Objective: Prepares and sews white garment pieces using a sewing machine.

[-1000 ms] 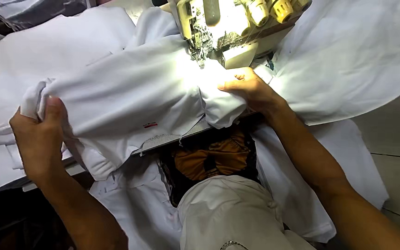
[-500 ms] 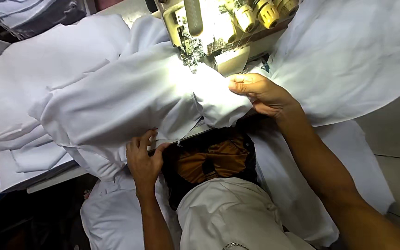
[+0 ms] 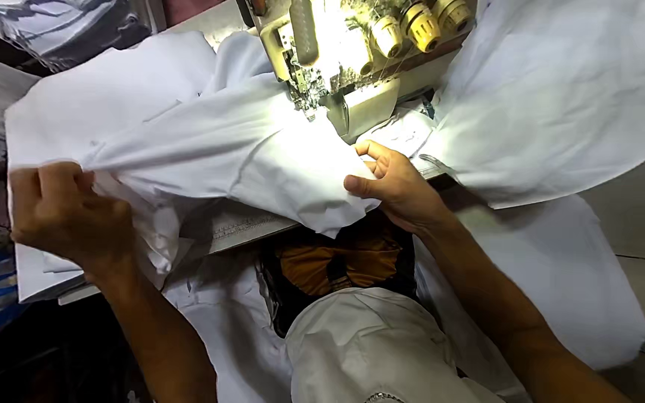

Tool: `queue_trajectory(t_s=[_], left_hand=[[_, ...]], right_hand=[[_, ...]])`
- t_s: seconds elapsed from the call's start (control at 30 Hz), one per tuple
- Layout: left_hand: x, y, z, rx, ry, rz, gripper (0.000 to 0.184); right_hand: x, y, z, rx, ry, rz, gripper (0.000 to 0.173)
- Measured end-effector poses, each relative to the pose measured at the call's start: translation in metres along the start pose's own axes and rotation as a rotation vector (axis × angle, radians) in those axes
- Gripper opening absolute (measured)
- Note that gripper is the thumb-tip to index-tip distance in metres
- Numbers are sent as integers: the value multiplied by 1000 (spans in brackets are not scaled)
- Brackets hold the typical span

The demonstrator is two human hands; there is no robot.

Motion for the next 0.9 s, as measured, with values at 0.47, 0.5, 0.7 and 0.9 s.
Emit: queue_trajectory(t_s=[0.47, 0.5, 0.7, 0.9], left_hand=[[-39, -215, -90, 299, 192, -1045, 50], [-34, -222, -94, 260, 172, -1070, 44], [-27, -198, -76, 172, 191, -1152, 18], [-46, -181, -63, -31, 47, -1056, 14]], right_hand=[[17, -33, -5, -355, -180, -206, 16], [14, -31, -5, -369, -182, -239, 18], [-3, -25, -6, -326, -162, -354, 19], [-8, -19, -9, -334, -138, -331, 31]])
Point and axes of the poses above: each hand's wrist, its own z-axis towards the middle knuckle, its own x-axis out of the palm, y = z × x, the point moved 4 cm from there along z, towards the middle knuckle, and after that the axes turned 12 degrees about z, right-handed, at the moved point
